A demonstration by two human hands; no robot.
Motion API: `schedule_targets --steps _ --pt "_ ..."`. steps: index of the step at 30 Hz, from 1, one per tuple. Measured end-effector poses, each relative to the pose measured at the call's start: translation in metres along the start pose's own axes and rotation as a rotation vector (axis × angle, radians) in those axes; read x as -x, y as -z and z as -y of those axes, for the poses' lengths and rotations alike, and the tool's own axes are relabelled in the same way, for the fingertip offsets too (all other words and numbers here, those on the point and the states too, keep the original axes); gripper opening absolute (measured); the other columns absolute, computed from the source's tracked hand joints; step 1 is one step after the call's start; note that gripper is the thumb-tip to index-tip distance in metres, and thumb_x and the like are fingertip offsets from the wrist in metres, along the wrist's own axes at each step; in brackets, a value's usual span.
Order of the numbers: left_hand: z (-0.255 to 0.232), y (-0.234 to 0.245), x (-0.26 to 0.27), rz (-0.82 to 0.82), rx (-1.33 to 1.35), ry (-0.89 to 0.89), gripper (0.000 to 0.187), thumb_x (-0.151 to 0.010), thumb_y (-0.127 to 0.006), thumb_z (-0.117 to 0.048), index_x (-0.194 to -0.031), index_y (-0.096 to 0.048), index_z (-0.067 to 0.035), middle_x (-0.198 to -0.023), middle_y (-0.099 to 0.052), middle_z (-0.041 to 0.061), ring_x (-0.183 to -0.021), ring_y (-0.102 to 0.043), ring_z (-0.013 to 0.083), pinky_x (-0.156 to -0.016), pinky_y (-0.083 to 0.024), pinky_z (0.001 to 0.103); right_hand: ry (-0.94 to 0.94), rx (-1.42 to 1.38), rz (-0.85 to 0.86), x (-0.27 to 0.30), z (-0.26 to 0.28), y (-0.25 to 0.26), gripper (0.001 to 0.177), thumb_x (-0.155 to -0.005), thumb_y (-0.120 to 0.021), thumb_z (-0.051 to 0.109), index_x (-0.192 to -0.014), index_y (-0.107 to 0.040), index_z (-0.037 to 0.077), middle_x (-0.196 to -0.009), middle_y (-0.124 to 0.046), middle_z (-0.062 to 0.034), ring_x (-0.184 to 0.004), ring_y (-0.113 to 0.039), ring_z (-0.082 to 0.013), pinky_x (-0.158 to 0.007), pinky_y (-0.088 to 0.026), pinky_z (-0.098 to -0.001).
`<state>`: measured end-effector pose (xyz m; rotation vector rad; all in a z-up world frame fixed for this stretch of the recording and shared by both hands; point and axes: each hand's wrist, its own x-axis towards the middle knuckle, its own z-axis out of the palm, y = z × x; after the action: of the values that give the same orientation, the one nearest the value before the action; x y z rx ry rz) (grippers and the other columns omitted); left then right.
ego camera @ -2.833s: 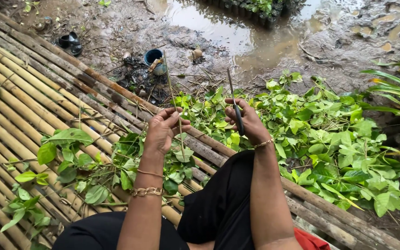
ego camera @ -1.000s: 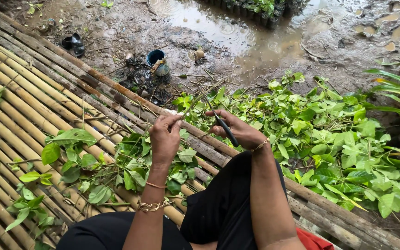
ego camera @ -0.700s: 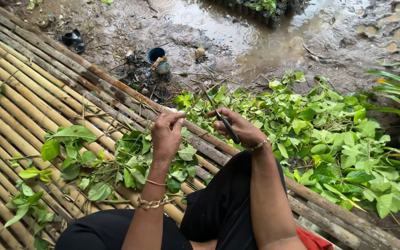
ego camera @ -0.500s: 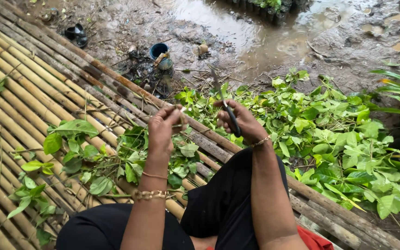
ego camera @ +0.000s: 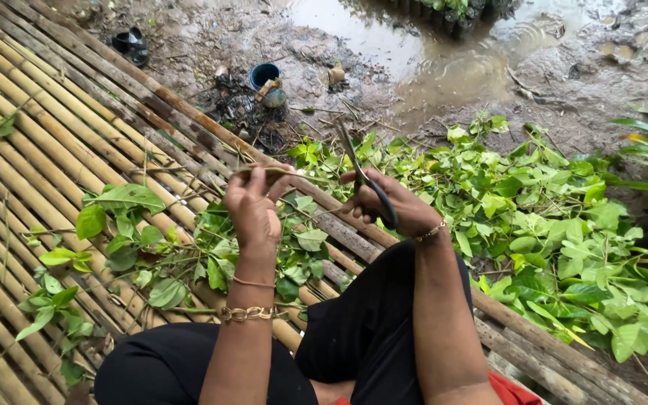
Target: Trimming leaves and stems from plant cuttings using scissors
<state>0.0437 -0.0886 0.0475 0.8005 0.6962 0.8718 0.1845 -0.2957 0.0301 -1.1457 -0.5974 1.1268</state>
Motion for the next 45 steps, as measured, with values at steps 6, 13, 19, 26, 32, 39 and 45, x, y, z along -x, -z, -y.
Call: schedule_targets --steps 6,13,19,26,32,39,45 --pt "-0.013 0.006 -0.002 -0.098 0.08 -0.315 0.004 -0.102 -0.06 -0.005 -0.105 -0.057 -0.007 -0.101 -0.073 0.02 -0.093 -0.078 0.0346 -0.082 -0.069 0.044 -0.088 0.186 0.219 0.0 -0.001 -0.011 0.07 -0.102 -0.046 0.045 -0.146 -0.035 -0.009 -0.111 -0.067 -0.0309 -0.102 -0.066 -0.0307 -0.085 -0.058 -0.0422" --pt "-0.016 -0.01 0.017 -0.085 0.02 -0.408 0.004 -0.102 -0.057 -0.003 -0.104 -0.056 -0.007 -0.099 -0.071 0.021 -0.092 -0.078 0.0345 -0.08 -0.069 0.043 -0.05 0.081 0.283 -0.004 -0.003 -0.025 0.076 -0.099 -0.051 0.052 -0.144 -0.037 -0.007 -0.11 -0.067 -0.0263 -0.102 -0.066 -0.0254 -0.085 -0.06 -0.0382" --pt "-0.012 -0.017 0.027 -0.046 -0.051 -0.422 0.005 -0.103 -0.056 -0.003 -0.106 -0.054 -0.006 -0.1 -0.071 0.019 -0.093 -0.078 0.0311 -0.08 -0.068 0.039 -0.074 0.11 0.245 -0.005 -0.002 -0.026 0.076 -0.097 -0.051 0.056 -0.141 -0.04 -0.005 -0.107 -0.068 -0.0262 -0.099 -0.068 -0.0259 -0.081 -0.06 -0.0373" --pt "-0.009 -0.024 0.03 -0.019 -0.081 -0.451 0.004 -0.103 -0.054 -0.001 -0.107 -0.053 -0.004 -0.1 -0.069 0.02 -0.093 -0.077 0.0314 -0.081 -0.069 0.041 -0.015 -0.007 0.073 -0.015 -0.025 -0.015 0.048 -0.102 -0.055 0.036 -0.13 -0.051 -0.003 -0.073 -0.062 -0.0137 -0.063 -0.062 -0.0182 -0.054 -0.055 -0.0287" --pt "0.025 -0.012 0.027 -0.029 -0.344 -0.45 0.001 -0.1 -0.06 -0.005 -0.101 -0.06 -0.005 -0.095 -0.07 0.015 -0.09 -0.073 0.0236 -0.075 -0.065 0.039 0.112 0.075 -0.18 -0.021 -0.033 -0.011 0.051 -0.09 -0.076 0.013 -0.134 -0.053 0.006 -0.084 -0.07 -0.0159 -0.072 -0.071 -0.0186 -0.062 -0.059 -0.0281" --pt "0.03 -0.023 0.027 0.16 -0.279 -0.197 0.011 -0.102 -0.059 -0.005 -0.11 -0.063 0.001 -0.085 -0.071 0.021 -0.072 -0.074 0.0242 -0.059 -0.067 0.037 0.147 0.361 -0.254 -0.016 -0.015 -0.024 0.055 -0.077 -0.087 0.004 -0.127 -0.064 0.011 -0.081 -0.068 -0.0133 -0.069 -0.063 -0.0138 -0.062 -0.05 -0.0205" --pt "0.04 0.058 -0.042 0.246 -0.955 -0.169 0.017 -0.094 -0.062 0.003 -0.106 -0.065 -0.008 -0.143 -0.061 0.011 -0.051 -0.049 0.0079 -0.036 -0.045 0.017 0.229 0.149 -0.826 -0.011 -0.019 0.033 0.06 -0.091 -0.083 0.015 -0.138 -0.045 0.013 -0.103 -0.071 -0.0023 -0.084 -0.072 -0.0073 -0.058 -0.055 -0.0149"
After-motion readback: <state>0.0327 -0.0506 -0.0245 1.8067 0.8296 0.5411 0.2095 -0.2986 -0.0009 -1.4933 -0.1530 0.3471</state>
